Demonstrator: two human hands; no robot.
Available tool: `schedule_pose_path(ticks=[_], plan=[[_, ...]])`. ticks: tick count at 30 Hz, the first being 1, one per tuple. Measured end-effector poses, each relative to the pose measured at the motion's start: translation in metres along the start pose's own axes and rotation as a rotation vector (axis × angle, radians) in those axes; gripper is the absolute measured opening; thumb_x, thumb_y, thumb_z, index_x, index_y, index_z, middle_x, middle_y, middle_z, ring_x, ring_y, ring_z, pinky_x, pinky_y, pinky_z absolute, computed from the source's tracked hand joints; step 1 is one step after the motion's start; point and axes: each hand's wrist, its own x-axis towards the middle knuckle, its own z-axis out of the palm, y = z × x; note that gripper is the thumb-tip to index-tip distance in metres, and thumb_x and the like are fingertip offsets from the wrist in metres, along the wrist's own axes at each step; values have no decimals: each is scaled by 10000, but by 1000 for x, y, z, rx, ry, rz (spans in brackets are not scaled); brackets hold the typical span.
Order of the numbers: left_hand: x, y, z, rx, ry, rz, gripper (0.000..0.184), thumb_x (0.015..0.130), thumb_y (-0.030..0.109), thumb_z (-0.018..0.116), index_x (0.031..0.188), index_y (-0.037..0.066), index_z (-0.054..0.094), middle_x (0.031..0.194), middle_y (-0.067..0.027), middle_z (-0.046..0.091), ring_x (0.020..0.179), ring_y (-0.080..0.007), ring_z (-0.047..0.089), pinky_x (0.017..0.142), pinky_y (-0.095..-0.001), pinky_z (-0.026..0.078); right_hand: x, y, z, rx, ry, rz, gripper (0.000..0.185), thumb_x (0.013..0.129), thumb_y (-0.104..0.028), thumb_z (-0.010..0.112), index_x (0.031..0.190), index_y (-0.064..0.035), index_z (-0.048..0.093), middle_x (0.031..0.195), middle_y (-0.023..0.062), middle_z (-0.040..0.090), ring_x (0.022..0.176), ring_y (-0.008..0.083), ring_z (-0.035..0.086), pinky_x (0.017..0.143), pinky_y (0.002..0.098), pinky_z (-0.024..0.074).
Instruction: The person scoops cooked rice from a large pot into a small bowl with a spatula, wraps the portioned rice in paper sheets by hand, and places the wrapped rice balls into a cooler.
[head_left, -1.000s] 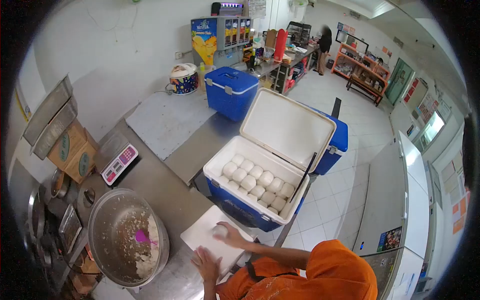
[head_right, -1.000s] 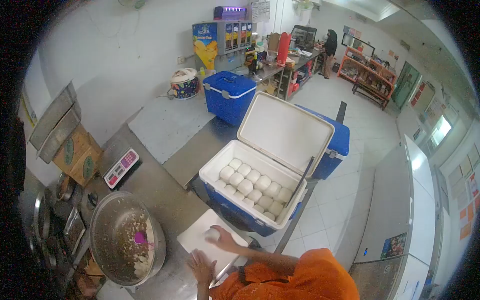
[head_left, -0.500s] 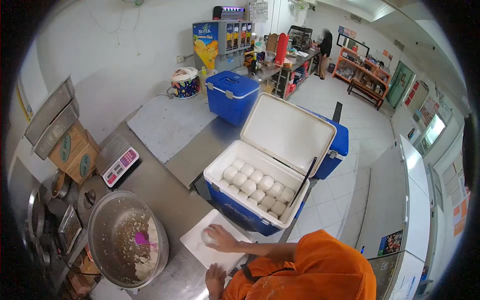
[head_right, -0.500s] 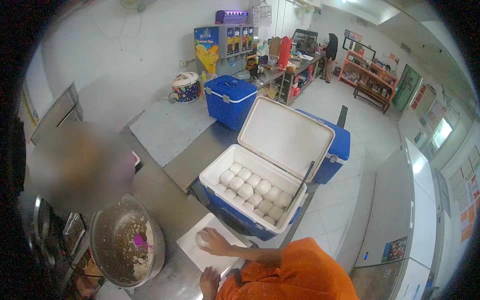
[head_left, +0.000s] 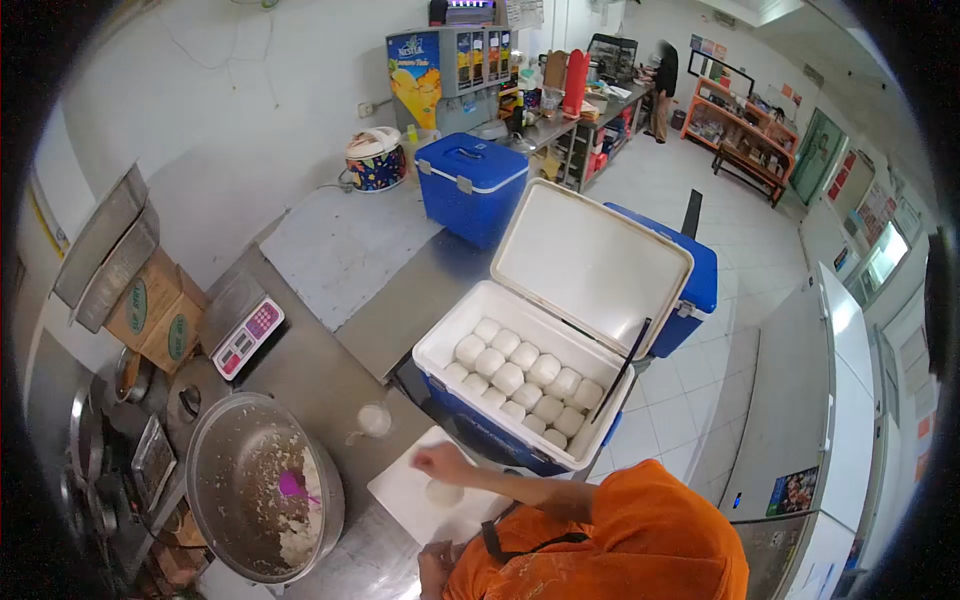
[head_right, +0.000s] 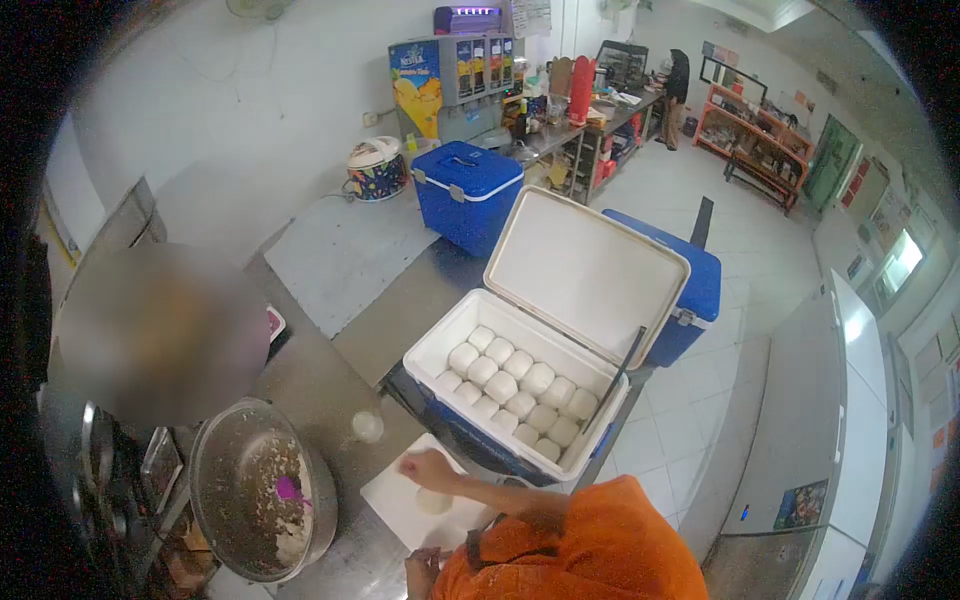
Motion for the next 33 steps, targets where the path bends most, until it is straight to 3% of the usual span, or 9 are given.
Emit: schedule_pose_path(ticks=[1, 2, 4, 7, 11, 15, 22, 28, 33], plan=[[0, 0, 1, -21, 65, 5, 90, 805, 63, 718, 881, 24, 748, 844, -169, 726, 823, -341, 707, 766, -412, 566, -30, -22, -30, -223, -150, 105, 339, 915, -446, 625, 911, -121, 722, 752, 145, 685, 658, 343, 650, 625, 443, 503], [-3, -15, 6, -251, 18, -102, 160, 829, 75, 715, 981, 23, 722, 928, -167, 718, 874, -319, 693, 787, -407, 559, -70, 16, -13, -18, 7, 13, 401, 895, -527, 631, 928, -142, 735, 712, 140, 675, 640, 340, 651, 625, 440, 519], [-12, -66, 25, -707, -85, -311, 315, 878, 101, 709, 1181, 21, 671, 1095, -161, 702, 978, -274, 664, 829, -397, 546, -113, 19, -56, -193, -550, 77, 426, 880, -554, 641, 1054, -174, 720, 885, 128, 713, 818, 327, 680, 762, 450, 525], [6, -8, -3, -119, 3, -299, 247, 815, 232, 783, 955, 32, 745, 1066, -175, 719, 1100, -313, 657, 1036, -478, 444, -135, 26, -75, -240, -379, -33, 498, 857, -572, 659, 1134, -160, 694, 1119, 110, 690, 1051, 323, 641, 911, 456, 481], [13, -25, 12, -92, 238, -73, 102, 810, 89, 743, 890, 30, 766, 862, -169, 741, 802, -308, 733, 734, -382, 578, -116, 43, -60, -523, -717, -290, 312, 916, -373, 603, 973, -75, 673, 1051, 98, 658, 1006, 334, 607, 912, 466, 476], [18, -27, 2, -61, 253, -20, 126, 784, 97, 767, 887, 26, 767, 847, -164, 744, 805, -295, 738, 758, -376, 574, -123, 57, -48, -293, -587, -254, 228, 917, -302, 575, 916, -92, 663, 969, 93, 653, 930, 324, 592, 817, 449, 500], [12, -9, 0, -67, 265, -78, 167, 748, 77, 799, 898, 15, 761, 822, -157, 742, 764, -299, 733, 751, -375, 573, -127, 53, -45, -465, -757, -267, 245, 938, -310, 569, 975, -102, 693, 1017, 97, 657, 983, 325, 585, 864, 434, 494], [13, -1, 2, -75, 352, -14, 90, 793, 34, 735, 867, -15, 748, 823, -166, 741, 746, -274, 734, 728, -367, 572, -134, 39, -39, -173, -305, -236, 209, 942, -286, 589, 1034, -112, 657, 983, 126, 666, 923, 336, 621, 875, 455, 496], [34, 8, -9, -222, 449, -209, 103, 845, 24, 706, 914, -52, 720, 804, -144, 738, 755, -207, 728, 695, -312, 559, -93, 44, -56, -244, -391, -205, 252, 908, -303, 639, 1044, -91, 649, 900, 109, 686, 900, 345, 656, 799, 449, 523]])
